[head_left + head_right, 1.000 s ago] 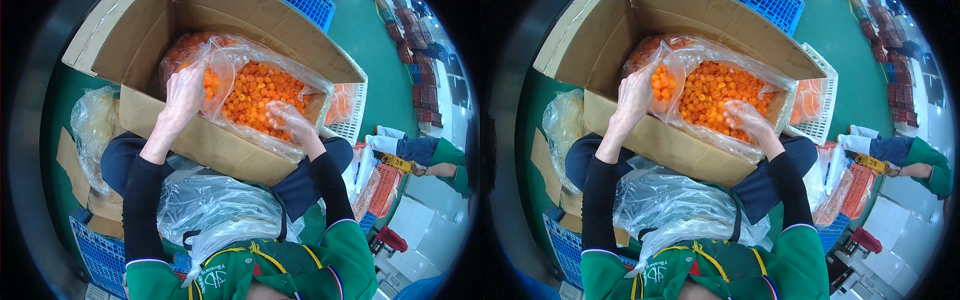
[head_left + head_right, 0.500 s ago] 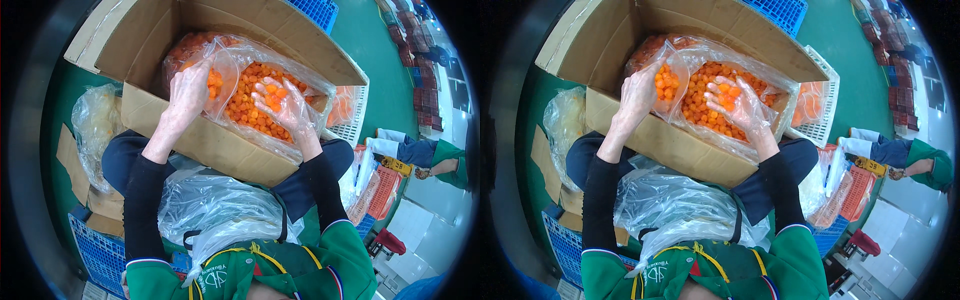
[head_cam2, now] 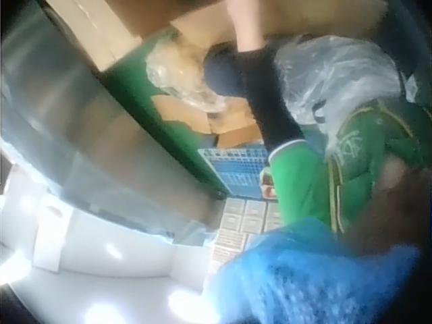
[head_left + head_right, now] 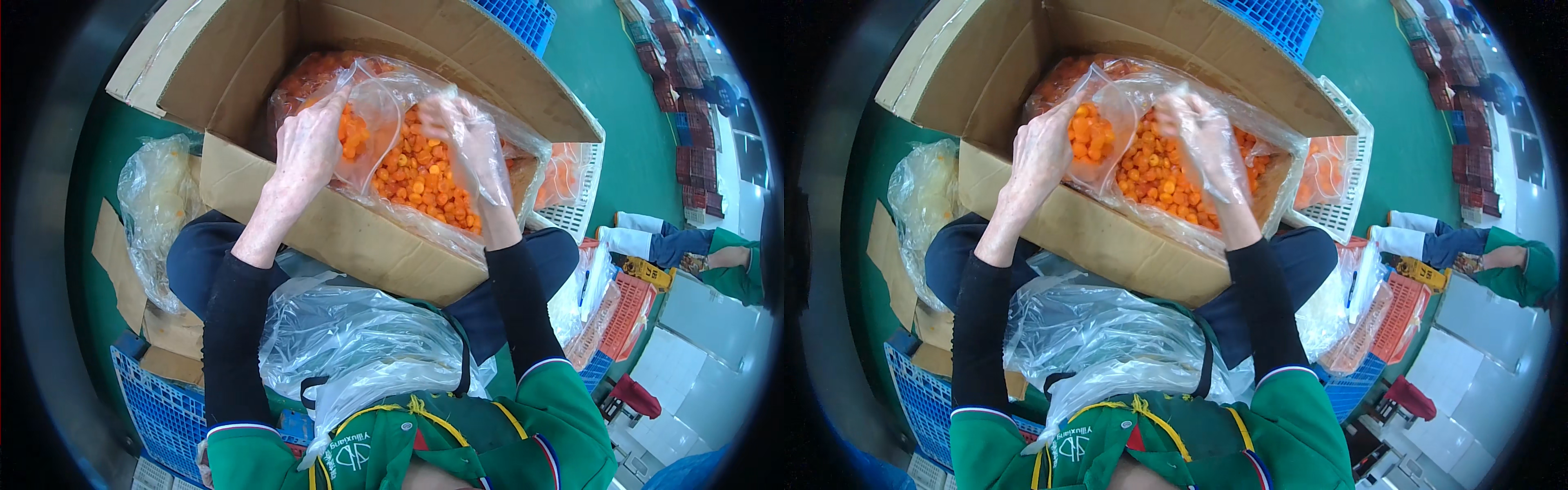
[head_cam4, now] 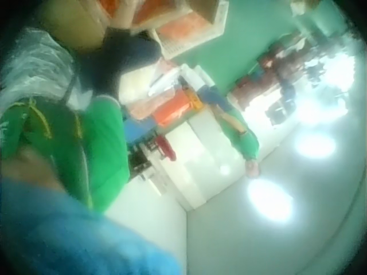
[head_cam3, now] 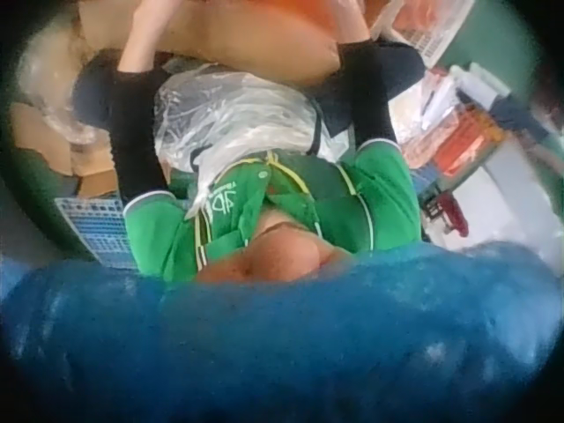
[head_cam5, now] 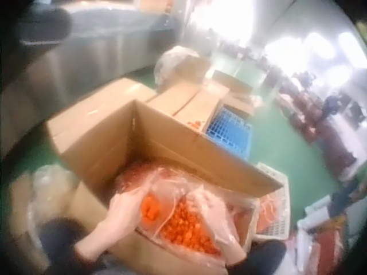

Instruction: The person scoops small orange vegetables from a large cardboard box and places them into a clear plastic bag. The person continues to fill the bag with the vegetables using both hands.

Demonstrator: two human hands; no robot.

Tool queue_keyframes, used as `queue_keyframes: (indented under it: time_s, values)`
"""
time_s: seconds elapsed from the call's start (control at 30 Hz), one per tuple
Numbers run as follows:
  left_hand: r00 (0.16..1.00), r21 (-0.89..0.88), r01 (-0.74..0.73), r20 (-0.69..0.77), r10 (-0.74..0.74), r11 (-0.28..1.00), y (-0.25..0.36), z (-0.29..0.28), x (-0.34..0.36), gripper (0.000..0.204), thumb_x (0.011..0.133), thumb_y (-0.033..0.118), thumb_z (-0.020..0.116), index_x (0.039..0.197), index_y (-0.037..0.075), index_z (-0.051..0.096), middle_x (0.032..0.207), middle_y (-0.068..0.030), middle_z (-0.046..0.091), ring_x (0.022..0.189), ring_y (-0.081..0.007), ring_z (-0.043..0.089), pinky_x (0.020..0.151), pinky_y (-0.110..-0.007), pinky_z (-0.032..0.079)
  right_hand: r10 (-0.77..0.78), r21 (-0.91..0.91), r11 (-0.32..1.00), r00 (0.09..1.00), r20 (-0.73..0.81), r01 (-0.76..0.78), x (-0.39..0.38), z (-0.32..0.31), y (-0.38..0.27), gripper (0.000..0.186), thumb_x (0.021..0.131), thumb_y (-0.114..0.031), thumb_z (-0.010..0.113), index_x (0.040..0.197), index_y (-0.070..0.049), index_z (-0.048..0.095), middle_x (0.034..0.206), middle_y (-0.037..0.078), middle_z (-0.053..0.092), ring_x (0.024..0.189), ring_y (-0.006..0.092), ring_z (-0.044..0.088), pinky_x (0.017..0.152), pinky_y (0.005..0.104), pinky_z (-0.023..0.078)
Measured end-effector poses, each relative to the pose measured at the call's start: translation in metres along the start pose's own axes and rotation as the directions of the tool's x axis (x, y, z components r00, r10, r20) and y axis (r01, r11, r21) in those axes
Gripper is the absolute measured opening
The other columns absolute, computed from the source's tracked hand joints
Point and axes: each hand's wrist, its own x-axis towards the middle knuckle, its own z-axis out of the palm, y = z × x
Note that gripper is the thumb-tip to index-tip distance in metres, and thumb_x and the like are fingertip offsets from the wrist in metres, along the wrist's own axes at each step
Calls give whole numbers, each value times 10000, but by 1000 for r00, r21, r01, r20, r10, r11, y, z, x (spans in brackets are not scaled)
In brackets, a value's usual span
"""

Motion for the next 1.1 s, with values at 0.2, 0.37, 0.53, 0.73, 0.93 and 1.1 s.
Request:
queue_keyframes:
  time_s: [0.2,0.37,0.53,0.73,0.93,1.1]
  values:
    - [999,3,0,35,0,1000,6,-2,2,668,751,-96,487,1370,142,571,1132,-203,681,901,-395,679,776,-490,548,354,-904,379,872,337,196,-22,-35,104,615,931,-600,543,875,8,616,965,263,635,879,369,655,755,467,525]
    - [997,23,32,72,-33,999,4,-2,1,660,752,-90,495,1366,138,575,1109,-208,685,882,-399,678,762,-491,545,321,-857,361,814,484,367,-37,-17,134,215,956,-208,513,1023,-26,606,1099,275,565,935,422,608,804,505,495]
    - [998,13,31,63,-32,999,4,-3,1,654,750,-90,498,1359,135,581,1056,-217,691,863,-404,675,752,-495,543,356,-794,502,755,551,343,-36,-39,134,179,920,-154,580,1057,-41,603,1059,229,607,926,406,615,779,482,504]
    - [998,27,28,59,-30,999,2,-2,-1,661,743,-91,504,1360,134,580,1026,-228,689,855,-410,672,745,-497,543,449,-780,579,707,547,237,-39,-49,128,327,941,-360,608,1090,-69,611,947,176,686,878,340,661,732,447,514]
    - [998,15,13,67,-14,1000,5,-1,2,668,746,-88,504,1370,140,572,1018,-228,690,851,-413,672,745,-501,543,572,-808,550,609,549,212,-37,-58,140,351,868,-380,675,1085,-104,646,887,135,696,816,294,665,688,413,509]
    - [997,25,18,76,-20,1000,6,-4,2,676,747,-89,498,1378,147,566,1033,-222,690,854,-411,674,743,-499,546,658,-563,734,601,454,-379,-30,-69,133,312,887,-286,687,1146,-122,632,932,62,658,797,177,637,647,310,498]
